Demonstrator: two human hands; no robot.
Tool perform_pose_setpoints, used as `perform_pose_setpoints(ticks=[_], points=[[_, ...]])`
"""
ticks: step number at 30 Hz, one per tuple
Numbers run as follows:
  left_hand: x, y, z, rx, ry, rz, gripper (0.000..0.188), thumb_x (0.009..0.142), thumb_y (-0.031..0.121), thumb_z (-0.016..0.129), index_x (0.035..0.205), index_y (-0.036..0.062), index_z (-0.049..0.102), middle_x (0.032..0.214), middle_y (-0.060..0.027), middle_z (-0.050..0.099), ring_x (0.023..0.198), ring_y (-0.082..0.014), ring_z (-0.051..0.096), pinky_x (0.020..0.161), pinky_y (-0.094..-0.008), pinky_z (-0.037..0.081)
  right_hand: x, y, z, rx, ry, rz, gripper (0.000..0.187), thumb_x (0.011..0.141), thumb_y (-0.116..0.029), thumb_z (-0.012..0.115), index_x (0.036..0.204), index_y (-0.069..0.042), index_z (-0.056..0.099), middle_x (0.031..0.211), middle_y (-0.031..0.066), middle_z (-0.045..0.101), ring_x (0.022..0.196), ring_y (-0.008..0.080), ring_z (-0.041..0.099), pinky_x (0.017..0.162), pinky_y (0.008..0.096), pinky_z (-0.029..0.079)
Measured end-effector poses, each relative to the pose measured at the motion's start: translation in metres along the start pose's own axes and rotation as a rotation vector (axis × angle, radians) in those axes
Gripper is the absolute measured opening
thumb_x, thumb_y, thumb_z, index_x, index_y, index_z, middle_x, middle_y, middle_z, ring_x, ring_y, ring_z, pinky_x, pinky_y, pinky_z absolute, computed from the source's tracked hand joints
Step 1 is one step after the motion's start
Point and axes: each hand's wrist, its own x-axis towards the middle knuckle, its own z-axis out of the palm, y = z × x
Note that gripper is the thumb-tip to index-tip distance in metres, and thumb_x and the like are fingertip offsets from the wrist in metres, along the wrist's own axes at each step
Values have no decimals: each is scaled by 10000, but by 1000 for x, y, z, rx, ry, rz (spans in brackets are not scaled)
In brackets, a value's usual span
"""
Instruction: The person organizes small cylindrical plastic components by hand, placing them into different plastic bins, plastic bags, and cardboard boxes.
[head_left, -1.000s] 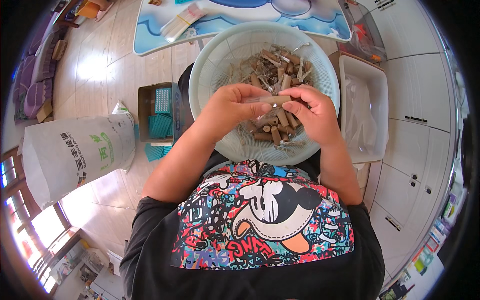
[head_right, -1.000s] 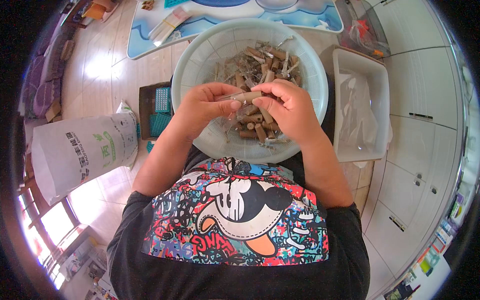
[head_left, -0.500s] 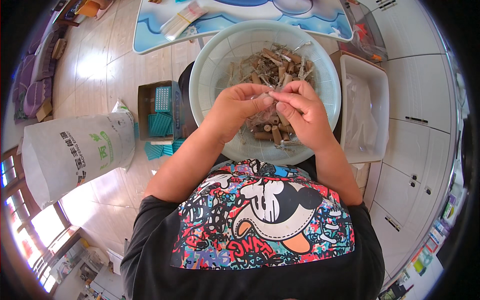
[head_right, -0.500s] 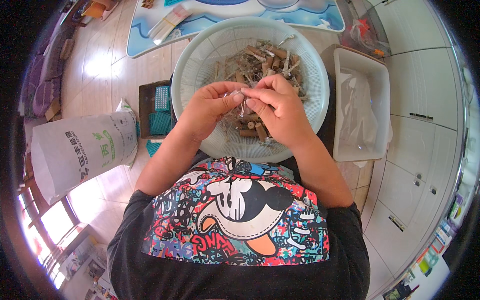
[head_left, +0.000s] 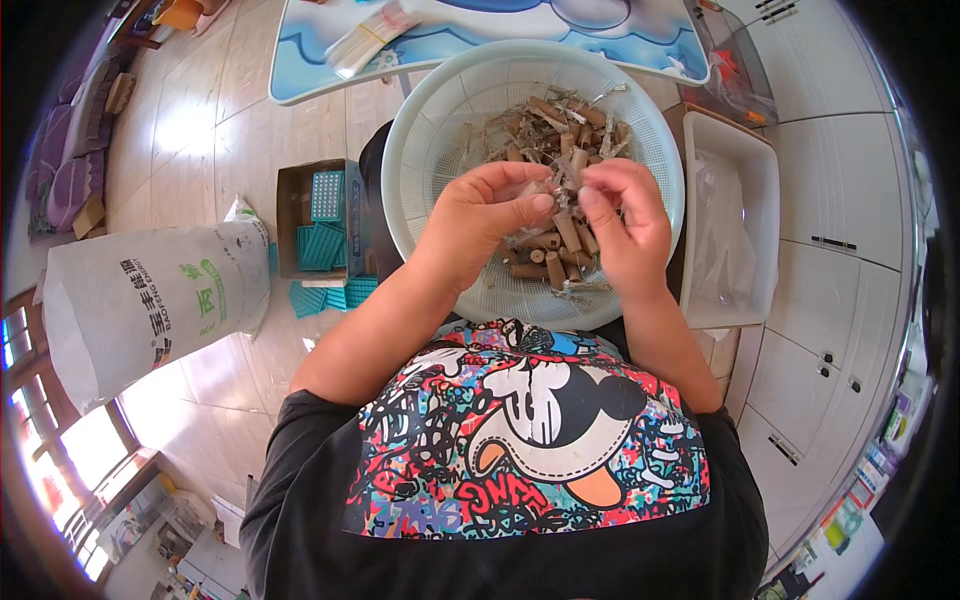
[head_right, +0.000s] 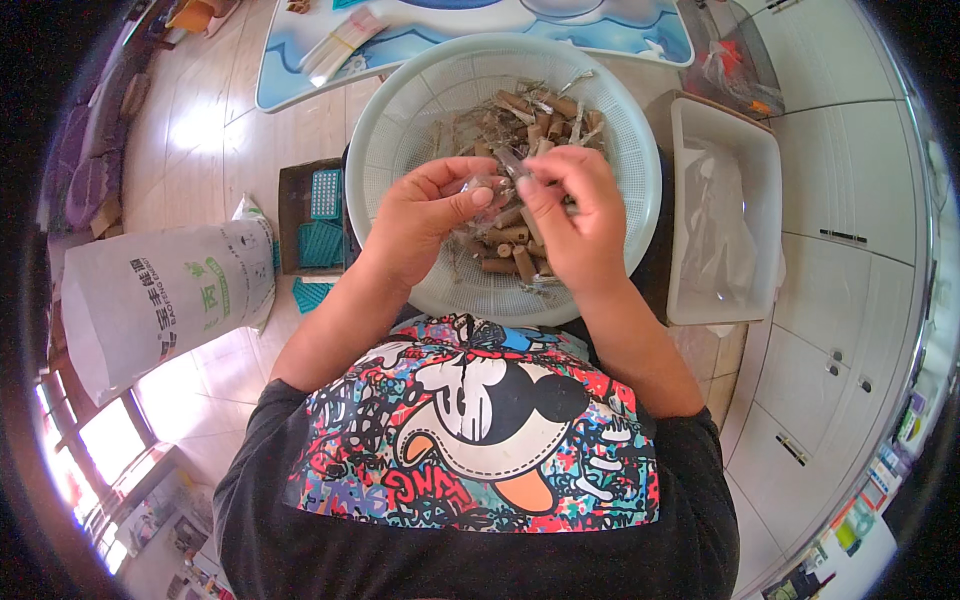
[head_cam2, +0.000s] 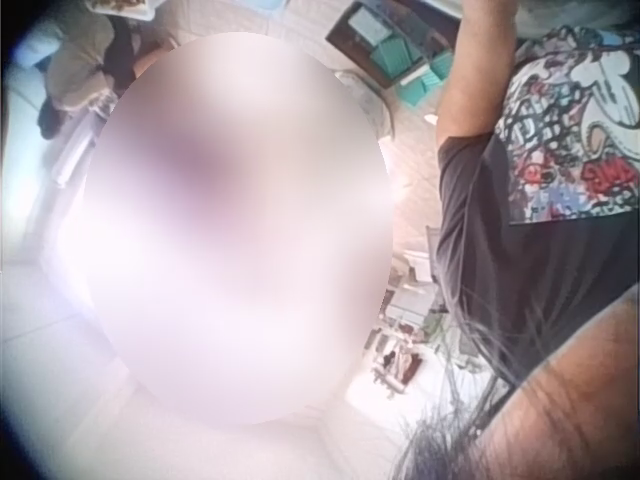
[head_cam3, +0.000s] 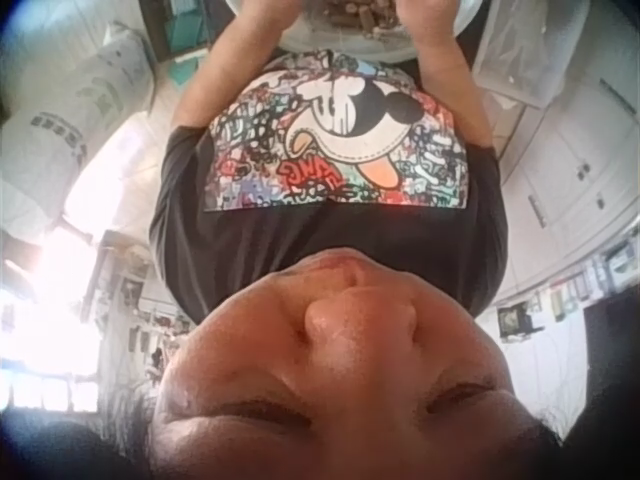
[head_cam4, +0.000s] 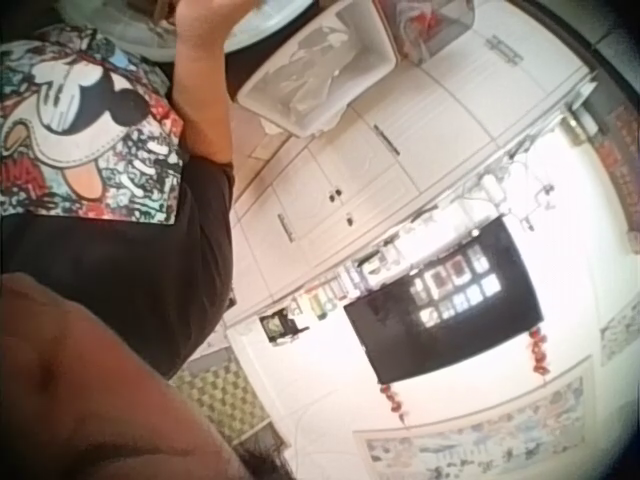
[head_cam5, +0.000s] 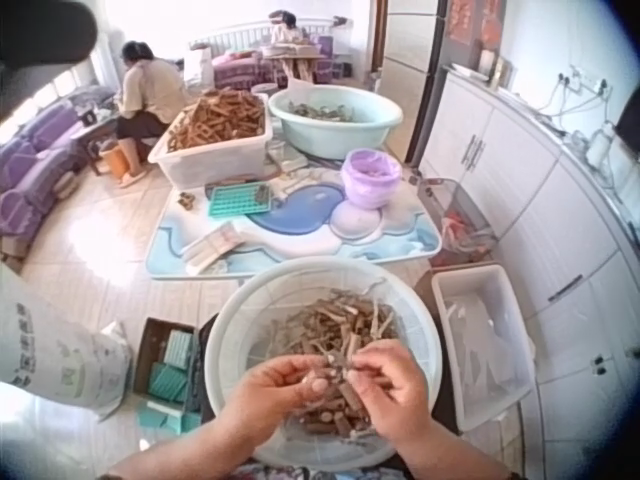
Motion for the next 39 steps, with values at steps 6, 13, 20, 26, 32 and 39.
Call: perform_pose_setpoints(ticks=[6,13,20,26,32,39], points=[[-2,-2,4,-65,85,-82,258,793,66,616,1028,-23,559,920,-64,613,821,-107,570,745,-226,458,-7,5,12,-65,-74,-20,138,729,-14,643,862,-45,630,911,81,529,812,165,535,715,237,432],[6,-13,-5,-54,73,-46,205,859,132,534,998,-9,588,914,-54,621,780,-86,569,650,-199,455,-1,8,10,162,-47,166,123,761,-11,628,882,-2,606,860,46,553,803,103,530,686,226,442],[3,-14,1,-60,141,-4,182,861,141,537,956,-7,582,787,-28,601,685,-80,548,613,-198,442,2,11,9,-26,-140,53,116,752,-13,638,862,-3,604,805,29,555,708,96,523,656,217,429],[4,-18,-6,-4,104,-79,111,843,108,559,902,14,566,782,-22,589,642,-71,522,572,-183,413,1,10,8,120,-61,151,101,738,-28,650,830,-7,613,807,29,535,742,95,515,649,215,414],[4,-22,-6,20,170,-15,119,840,105,563,916,16,540,834,-40,587,675,-75,518,613,-194,422,2,13,4,18,-123,159,110,720,-29,664,817,-4,618,810,24,526,751,97,509,673,214,408],[8,-8,-3,111,44,18,184,822,85,579,971,-21,562,875,-58,611,751,-90,557,667,-208,450,3,12,-2,-51,-207,113,117,706,-29,672,813,-6,629,842,37,545,766,114,527,668,223,422]])
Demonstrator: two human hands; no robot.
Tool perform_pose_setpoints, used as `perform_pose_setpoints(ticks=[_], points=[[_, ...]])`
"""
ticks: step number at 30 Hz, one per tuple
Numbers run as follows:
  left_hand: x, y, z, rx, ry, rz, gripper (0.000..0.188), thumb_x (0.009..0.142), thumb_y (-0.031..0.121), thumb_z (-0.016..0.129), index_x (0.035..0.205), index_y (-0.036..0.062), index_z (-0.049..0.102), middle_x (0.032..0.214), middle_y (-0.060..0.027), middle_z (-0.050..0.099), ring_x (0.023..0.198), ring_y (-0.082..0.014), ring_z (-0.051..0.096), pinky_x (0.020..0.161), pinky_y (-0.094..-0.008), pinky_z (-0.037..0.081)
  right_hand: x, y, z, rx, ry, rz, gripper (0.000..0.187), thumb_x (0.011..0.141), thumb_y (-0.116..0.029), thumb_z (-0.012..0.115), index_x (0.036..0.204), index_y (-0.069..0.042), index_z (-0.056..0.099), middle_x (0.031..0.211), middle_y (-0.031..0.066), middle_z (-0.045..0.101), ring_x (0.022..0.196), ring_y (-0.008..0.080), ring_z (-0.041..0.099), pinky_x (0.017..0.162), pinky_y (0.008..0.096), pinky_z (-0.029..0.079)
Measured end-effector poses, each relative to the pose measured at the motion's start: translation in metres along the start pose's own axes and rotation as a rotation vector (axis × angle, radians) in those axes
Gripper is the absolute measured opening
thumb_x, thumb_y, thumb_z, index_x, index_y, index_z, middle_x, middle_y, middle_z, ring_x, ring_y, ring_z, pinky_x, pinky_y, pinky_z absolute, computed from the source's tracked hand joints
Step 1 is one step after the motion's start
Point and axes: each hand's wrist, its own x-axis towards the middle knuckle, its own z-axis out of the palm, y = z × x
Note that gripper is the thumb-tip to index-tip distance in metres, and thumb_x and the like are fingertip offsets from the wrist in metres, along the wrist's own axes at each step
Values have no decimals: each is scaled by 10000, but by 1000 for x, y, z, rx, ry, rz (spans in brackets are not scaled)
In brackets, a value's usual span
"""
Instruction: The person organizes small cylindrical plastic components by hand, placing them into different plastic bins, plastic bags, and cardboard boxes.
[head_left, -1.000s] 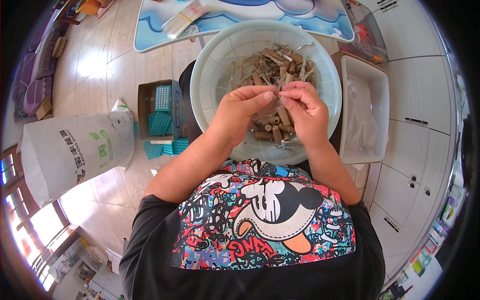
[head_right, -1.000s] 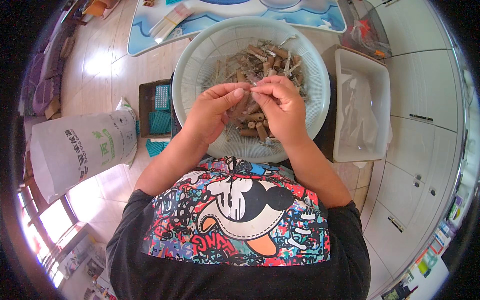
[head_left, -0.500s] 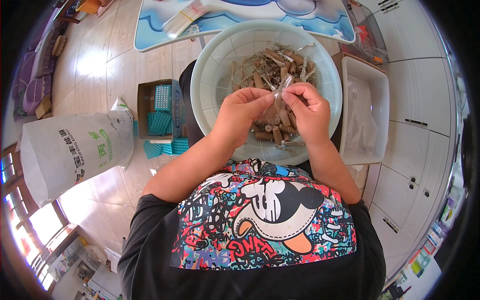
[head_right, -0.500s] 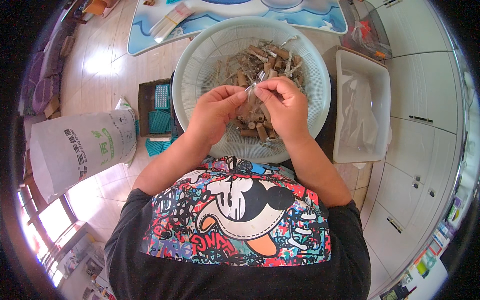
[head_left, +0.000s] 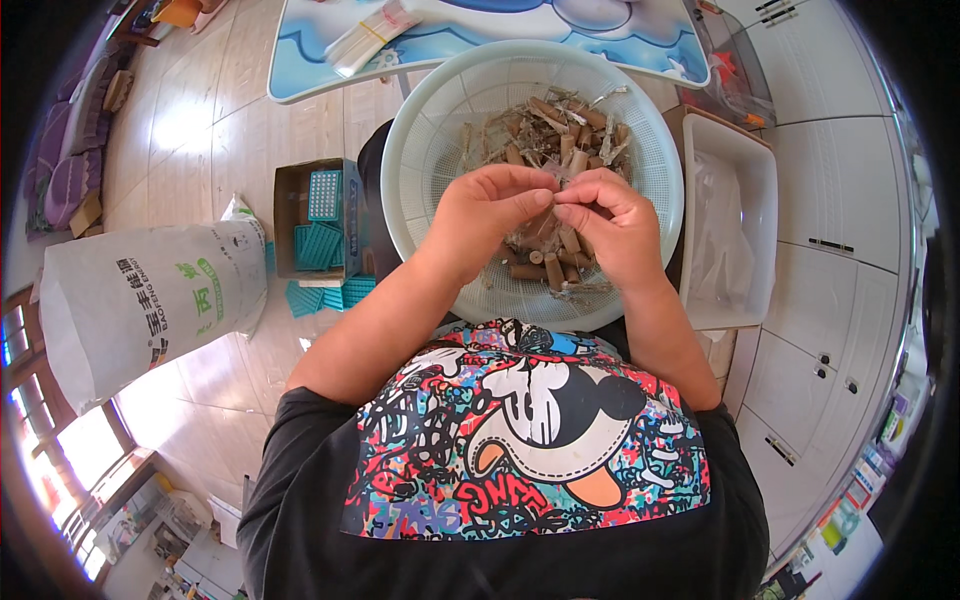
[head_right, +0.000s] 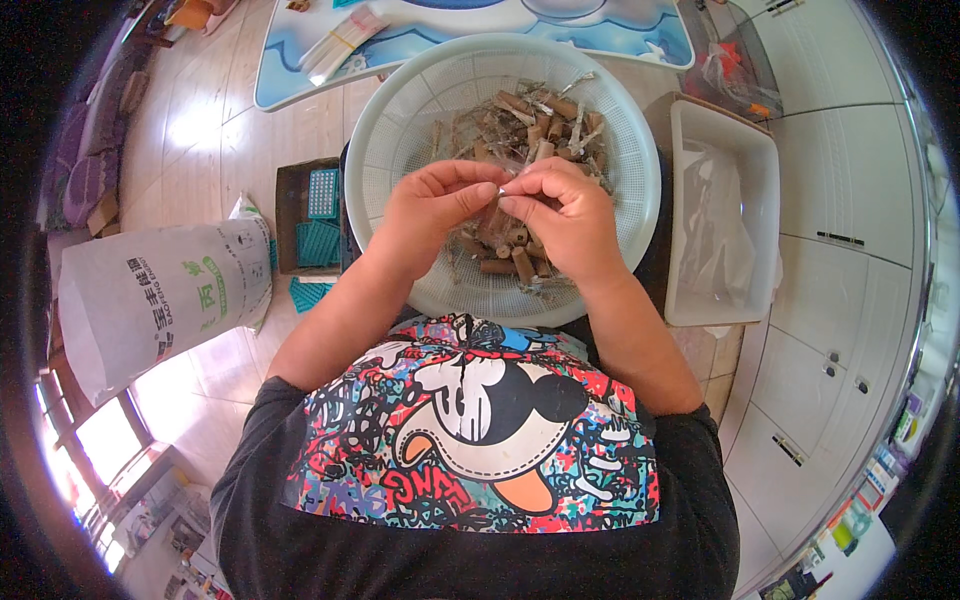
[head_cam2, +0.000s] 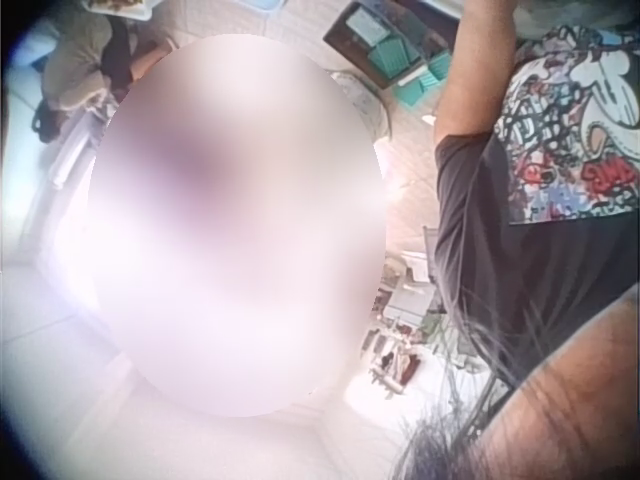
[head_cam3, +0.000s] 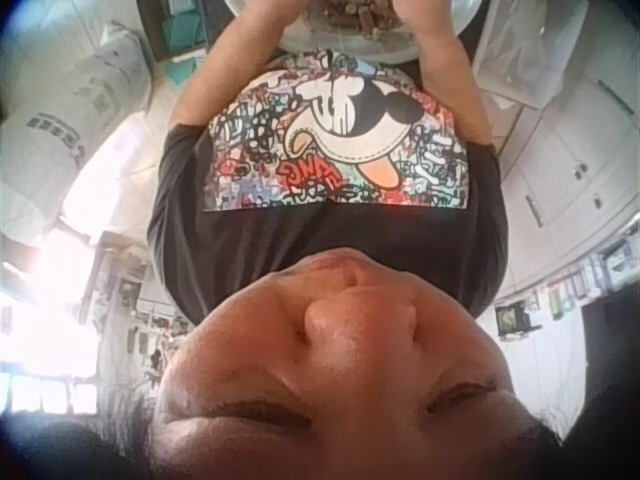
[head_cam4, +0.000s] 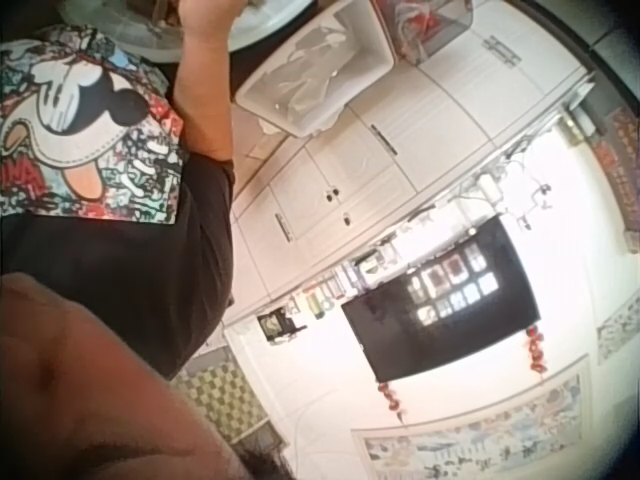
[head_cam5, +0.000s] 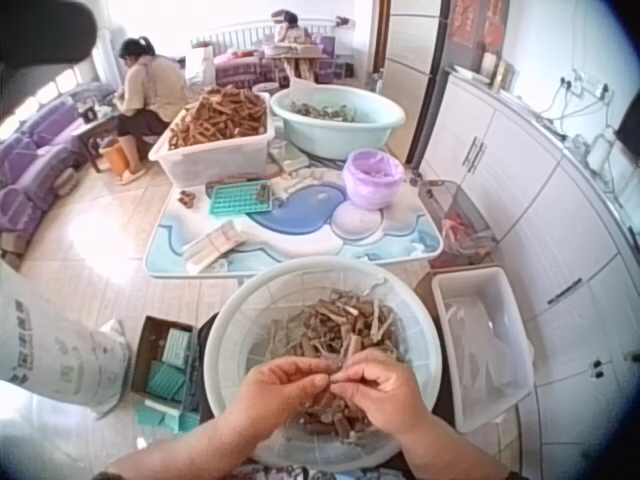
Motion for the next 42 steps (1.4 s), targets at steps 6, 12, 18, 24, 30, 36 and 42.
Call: perform_pose_setpoints(ticks=[6,12,18,24,30,36,42], points=[[-1,1,0,11,35,7,182,829,78,569,990,-5,590,845,-30,616,705,-61,541,625,-197,444,5,-14,5,68,118,13,152,673,-39,695,813,-31,638,828,41,556,763,148,537,664,249,428],[-5,-1,6,112,46,77,183,835,69,559,992,-13,605,832,-15,617,707,-49,534,614,-176,434,19,-20,13,-590,258,-558,178,613,-60,703,778,-64,638,774,30,561,740,223,530,676,332,414],[-11,3,14,208,49,70,176,833,49,555,982,-26,608,836,-31,624,752,-58,545,662,-183,444,17,-5,17,-377,272,-369,65,699,-87,658,716,-52,605,740,60,561,704,229,536,655,318,422],[-8,-5,6,50,77,119,146,840,42,539,958,-16,601,867,-52,632,750,-67,558,669,-197,447,29,-4,-14,619,595,93,109,860,-144,534,851,-46,581,753,46,568,692,130,530,620,241,425],[-8,5,-2,40,78,82,121,854,71,527,943,-3,563,909,-81,632,772,-101,584,685,-239,489,4,3,-27,719,228,320,159,861,-159,545,941,-22,566,756,10,569,665,66,515,610,172,411],[-9,6,-1,17,87,85,99,841,45,539,919,-10,561,867,-54,629,731,-68,559,631,-196,449,-4,-13,3,419,130,315,144,809,-93,614,915,-1,581,774,-18,572,653,28,493,589,163,395],[-11,8,2,-3,53,100,108,842,32,523,944,7,548,882,-64,625,769,-83,570,643,-204,464,-5,-6,4,394,165,298,79,806,-76,607,834,-3,599,733,-18,572,653,30,491,592,165,397]])
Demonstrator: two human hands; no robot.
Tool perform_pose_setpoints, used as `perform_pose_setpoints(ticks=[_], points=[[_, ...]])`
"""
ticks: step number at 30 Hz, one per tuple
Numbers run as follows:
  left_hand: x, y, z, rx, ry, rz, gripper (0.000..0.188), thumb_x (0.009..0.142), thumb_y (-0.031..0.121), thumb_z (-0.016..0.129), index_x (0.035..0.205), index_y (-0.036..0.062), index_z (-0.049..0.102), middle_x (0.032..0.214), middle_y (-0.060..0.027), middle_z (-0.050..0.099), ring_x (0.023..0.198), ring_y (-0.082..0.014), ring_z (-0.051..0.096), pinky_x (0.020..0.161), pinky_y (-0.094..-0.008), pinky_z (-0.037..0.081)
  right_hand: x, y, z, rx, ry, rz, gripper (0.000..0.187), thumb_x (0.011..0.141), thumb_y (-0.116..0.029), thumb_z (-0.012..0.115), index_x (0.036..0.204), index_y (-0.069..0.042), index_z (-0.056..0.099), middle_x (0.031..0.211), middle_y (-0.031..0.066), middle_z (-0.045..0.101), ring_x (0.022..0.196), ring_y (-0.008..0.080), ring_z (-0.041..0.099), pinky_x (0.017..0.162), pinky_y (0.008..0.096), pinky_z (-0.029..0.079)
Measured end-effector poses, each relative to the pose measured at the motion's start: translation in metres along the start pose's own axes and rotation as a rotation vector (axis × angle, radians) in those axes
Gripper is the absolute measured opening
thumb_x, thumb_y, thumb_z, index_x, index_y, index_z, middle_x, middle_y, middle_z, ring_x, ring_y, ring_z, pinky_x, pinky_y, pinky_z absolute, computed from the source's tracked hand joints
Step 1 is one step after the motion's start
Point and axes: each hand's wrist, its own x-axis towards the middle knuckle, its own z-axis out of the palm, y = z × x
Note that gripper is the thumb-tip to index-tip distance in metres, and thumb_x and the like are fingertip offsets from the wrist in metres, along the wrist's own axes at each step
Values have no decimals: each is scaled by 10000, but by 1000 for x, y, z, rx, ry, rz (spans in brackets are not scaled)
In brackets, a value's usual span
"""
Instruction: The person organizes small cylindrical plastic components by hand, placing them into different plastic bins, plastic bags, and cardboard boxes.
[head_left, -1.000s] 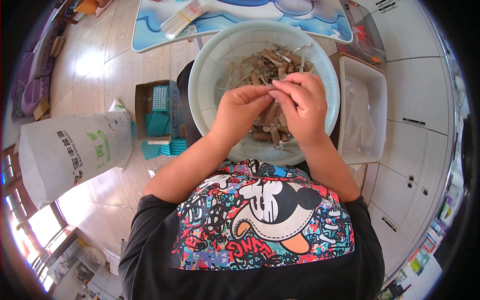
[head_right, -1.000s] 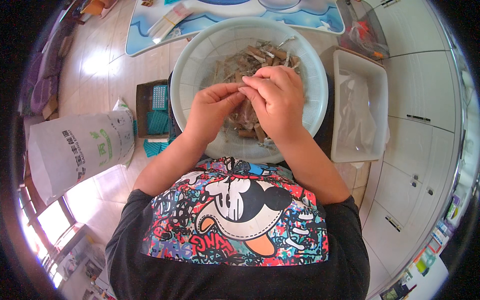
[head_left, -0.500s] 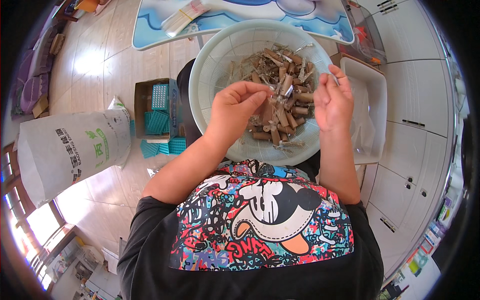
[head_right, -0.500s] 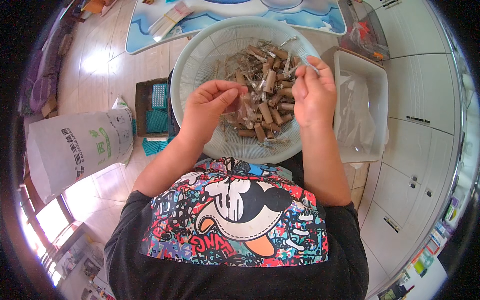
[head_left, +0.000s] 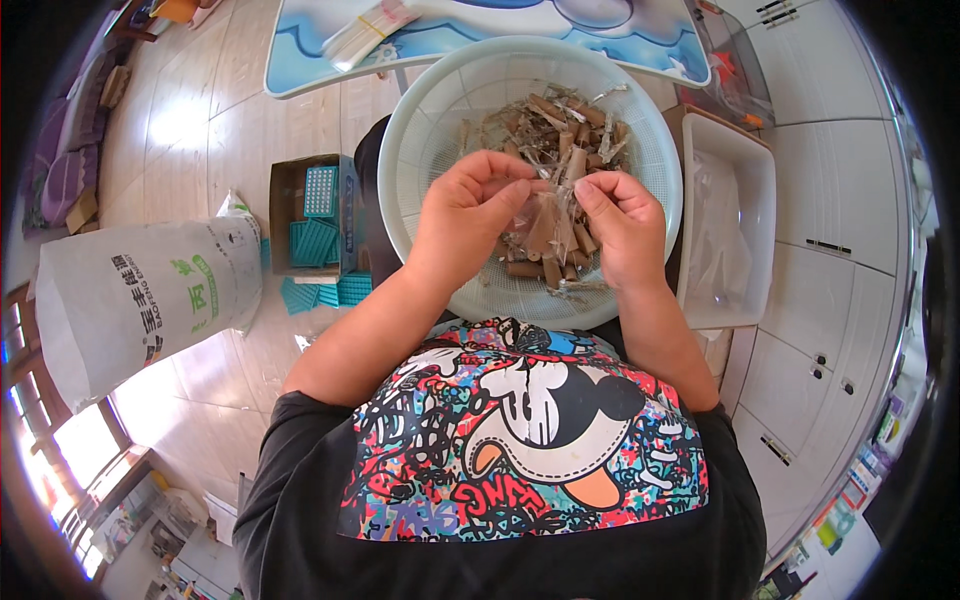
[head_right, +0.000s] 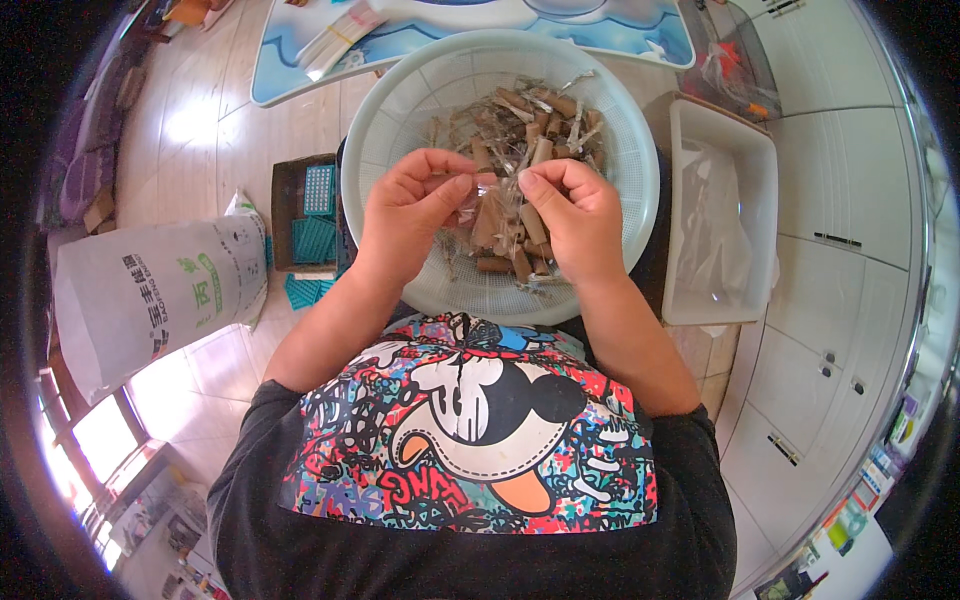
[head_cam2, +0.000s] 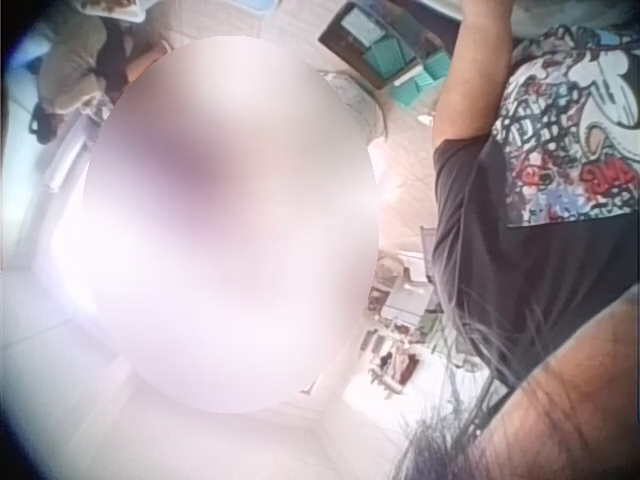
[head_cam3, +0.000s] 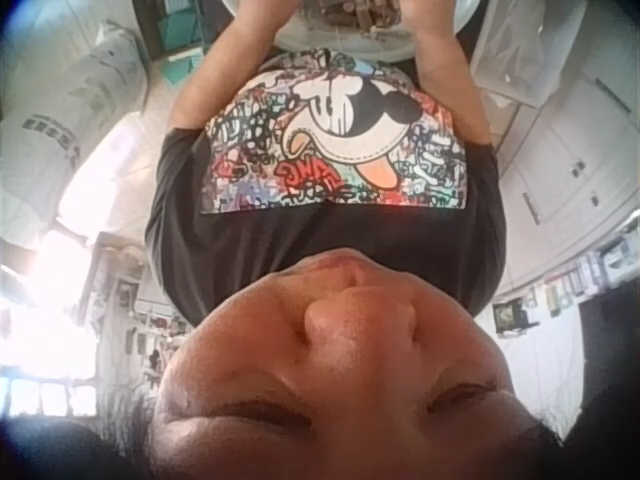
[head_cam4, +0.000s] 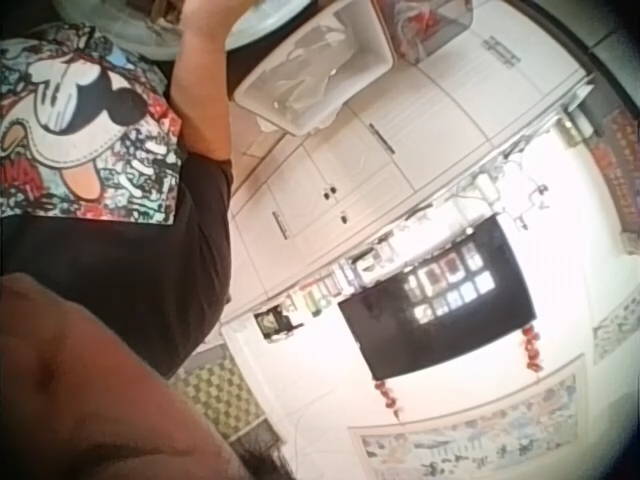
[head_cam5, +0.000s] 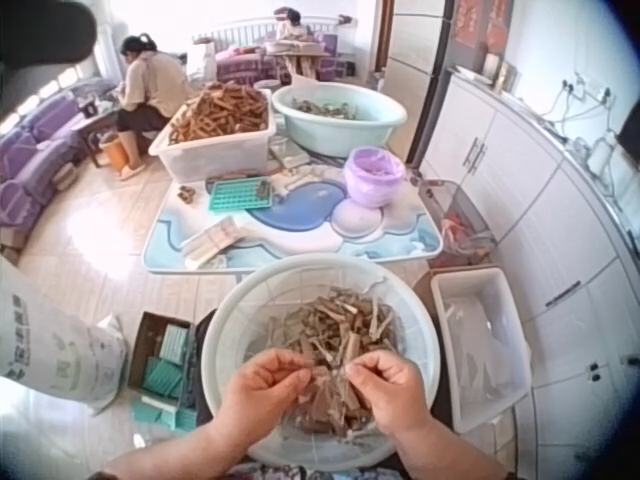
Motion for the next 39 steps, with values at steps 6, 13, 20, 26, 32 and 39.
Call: perform_pose_setpoints(ticks=[6,13,20,26,32,39], points=[[1,2,-4,-18,-9,-54,86,831,-17,493,851,10,572,863,-63,622,765,-87,568,624,-213,469,-1,5,0,202,18,54,68,795,-58,614,843,-13,598,725,-26,561,623,20,476,552,156,377],[0,-5,-9,91,-41,96,105,839,-29,474,814,5,569,846,-52,607,754,-107,569,662,-229,489,4,-9,-4,239,-98,177,365,877,-345,500,884,6,601,565,-76,382,456,-2,266,418,159,220],[2,-5,-7,219,-136,116,66,842,-14,481,868,-6,541,929,-82,607,824,-112,570,720,-230,485,0,-2,2,-90,-53,15,208,826,-204,609,822,4,620,607,-47,508,533,6,406,475,162,326],[14,-4,6,344,-109,113,242,797,27,575,1021,-3,490,800,-52,596,690,-68,544,617,-211,446,-7,-6,-12,-238,-24,-105,122,800,-124,629,822,-4,629,700,-16,588,630,32,495,572,178,401],[37,-13,3,910,-51,517,144,822,43,532,961,47,568,887,-91,625,785,-161,594,686,-258,467,-8,-23,-112,-231,581,-261,153,798,-152,629,855,-9,625,744,-3,594,670,52,501,604,187,396],[15,-53,40,1360,-822,437,148,699,114,572,835,95,626,853,-95,592,857,-287,567,727,-377,476,-25,49,-320,-689,972,-175,193,796,-181,628,865,-1,641,737,-11,588,655,55,490,605,198,396]])
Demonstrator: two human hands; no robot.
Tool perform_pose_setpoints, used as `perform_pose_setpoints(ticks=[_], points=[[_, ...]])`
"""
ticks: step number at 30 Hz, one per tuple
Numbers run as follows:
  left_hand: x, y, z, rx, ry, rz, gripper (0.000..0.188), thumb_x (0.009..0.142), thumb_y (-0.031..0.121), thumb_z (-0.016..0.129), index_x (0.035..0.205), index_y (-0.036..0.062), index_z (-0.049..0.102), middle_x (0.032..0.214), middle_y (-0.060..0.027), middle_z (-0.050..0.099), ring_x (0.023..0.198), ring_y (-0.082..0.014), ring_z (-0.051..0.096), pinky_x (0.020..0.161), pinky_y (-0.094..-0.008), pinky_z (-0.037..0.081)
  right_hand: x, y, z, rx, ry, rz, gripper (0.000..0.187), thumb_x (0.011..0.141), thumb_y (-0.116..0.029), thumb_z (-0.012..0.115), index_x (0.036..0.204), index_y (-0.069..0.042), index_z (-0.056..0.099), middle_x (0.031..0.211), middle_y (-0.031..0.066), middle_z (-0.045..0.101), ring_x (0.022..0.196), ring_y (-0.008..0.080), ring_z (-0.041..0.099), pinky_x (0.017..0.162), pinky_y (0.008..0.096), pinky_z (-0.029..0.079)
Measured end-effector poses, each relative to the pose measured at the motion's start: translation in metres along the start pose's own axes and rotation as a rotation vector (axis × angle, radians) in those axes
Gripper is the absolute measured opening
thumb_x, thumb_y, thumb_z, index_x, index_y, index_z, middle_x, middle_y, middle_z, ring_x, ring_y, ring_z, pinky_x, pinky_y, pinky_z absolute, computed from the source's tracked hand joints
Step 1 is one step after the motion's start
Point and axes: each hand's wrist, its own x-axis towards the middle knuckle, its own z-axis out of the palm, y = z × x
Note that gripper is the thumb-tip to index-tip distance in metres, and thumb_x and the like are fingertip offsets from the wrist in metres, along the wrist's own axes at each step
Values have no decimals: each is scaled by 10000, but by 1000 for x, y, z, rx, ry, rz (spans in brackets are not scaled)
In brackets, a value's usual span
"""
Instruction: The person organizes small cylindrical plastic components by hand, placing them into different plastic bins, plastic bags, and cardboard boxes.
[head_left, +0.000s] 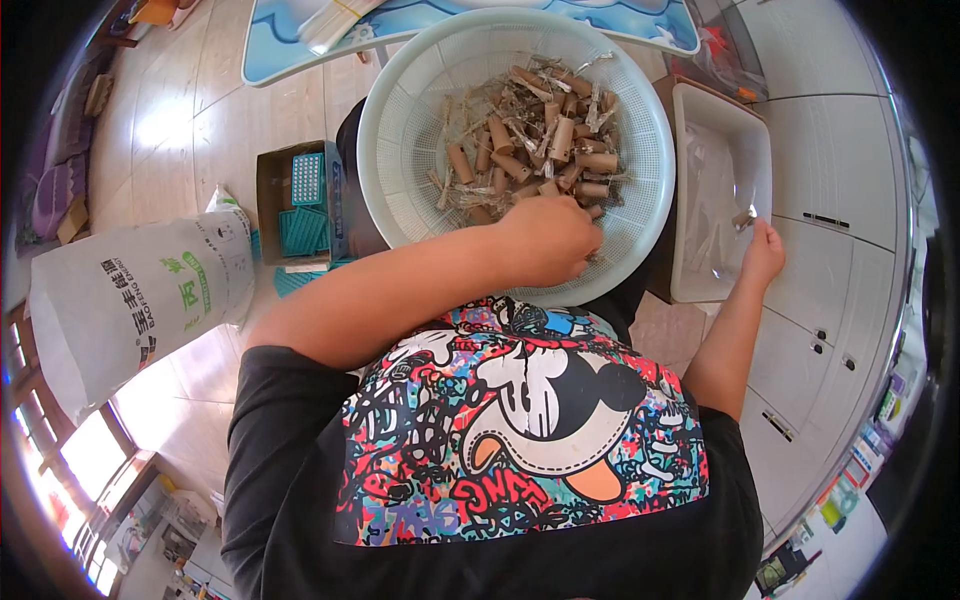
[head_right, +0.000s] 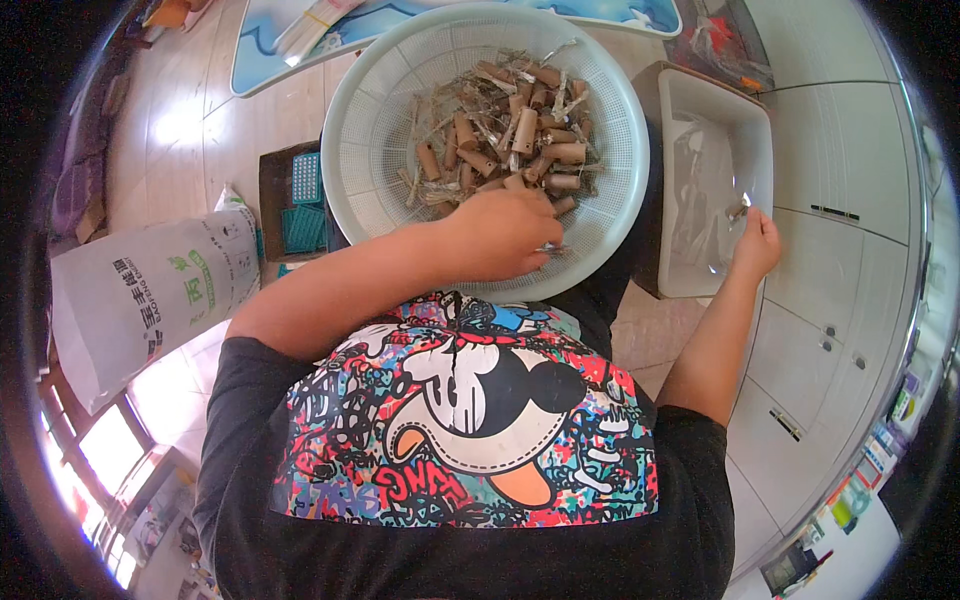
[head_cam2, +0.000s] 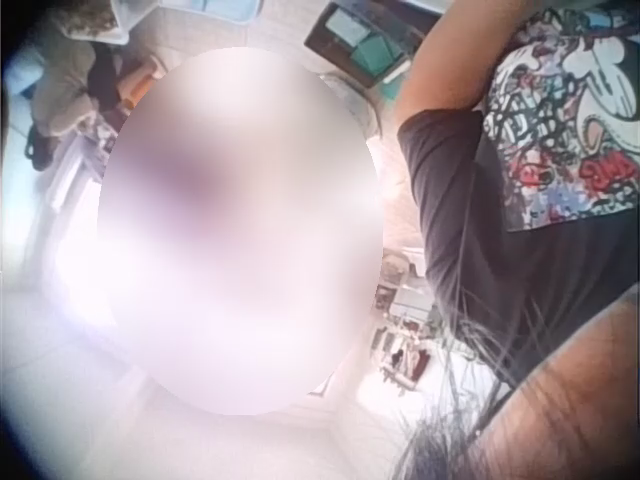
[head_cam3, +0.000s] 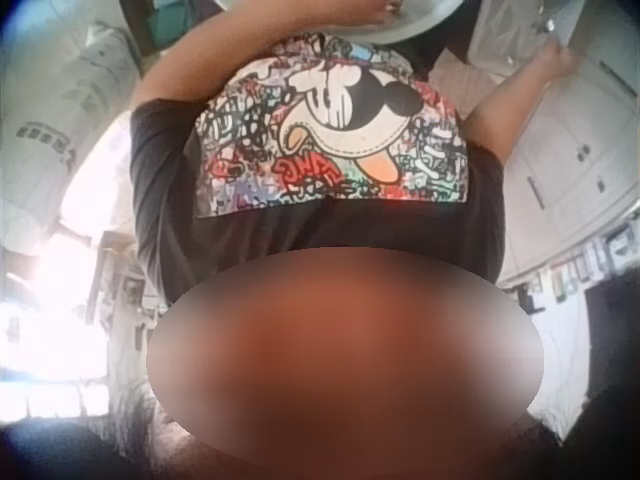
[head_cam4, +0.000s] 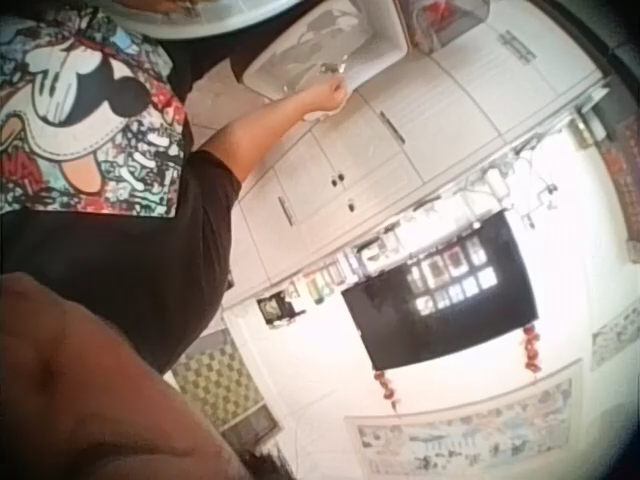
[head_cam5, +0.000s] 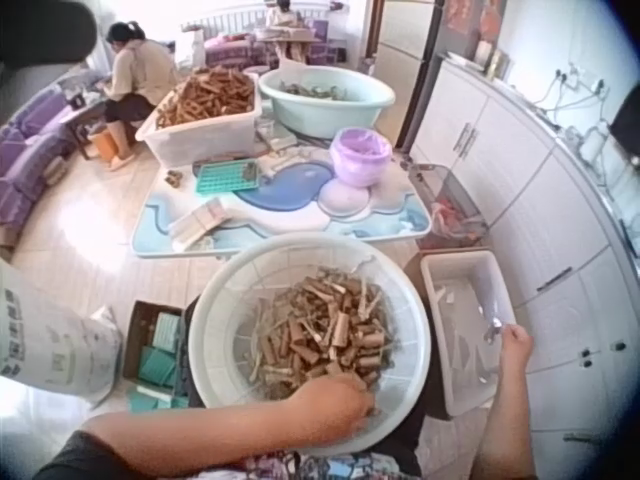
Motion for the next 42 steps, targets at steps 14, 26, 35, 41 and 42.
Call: perform_pose_setpoints(ticks=[14,26,35,41,42], points=[[-9,-24,-29,-954,30,-249,341,766,105,586,1088,26,506,792,-52,624,729,-136,566,683,-257,439,-154,-211,62,334,-1057,-389,243,772,-65,624,1015,-52,615,776,-1,538,630,40,455,525,173,346],[-32,-27,-65,-1497,136,-425,356,845,94,534,1165,-37,447,918,-98,617,827,-119,570,754,-229,444,-171,-220,104,538,-1154,12,94,790,-51,612,856,-8,560,789,-25,529,641,29,452,592,164,373],[-36,-24,-60,-1397,300,-500,296,844,142,556,1084,-25,510,888,-78,622,832,-114,573,758,-224,452,-186,-231,108,404,-942,-456,133,821,-105,594,913,-10,585,723,-11,568,646,44,504,564,171,396],[-34,-20,-31,-1242,431,-297,347,766,96,639,1064,-7,494,955,-73,572,842,-105,543,745,-240,452,-183,-240,105,589,-960,132,140,831,-139,587,875,-6,588,689,32,576,520,54,471,465,169,356],[-34,-22,-26,-1245,415,-305,357,759,77,638,1071,-8,487,957,-71,562,857,-107,535,752,-242,448,-181,-238,105,691,-988,282,137,832,-138,583,872,-7,589,689,34,576,489,41,431,439,165,322]])
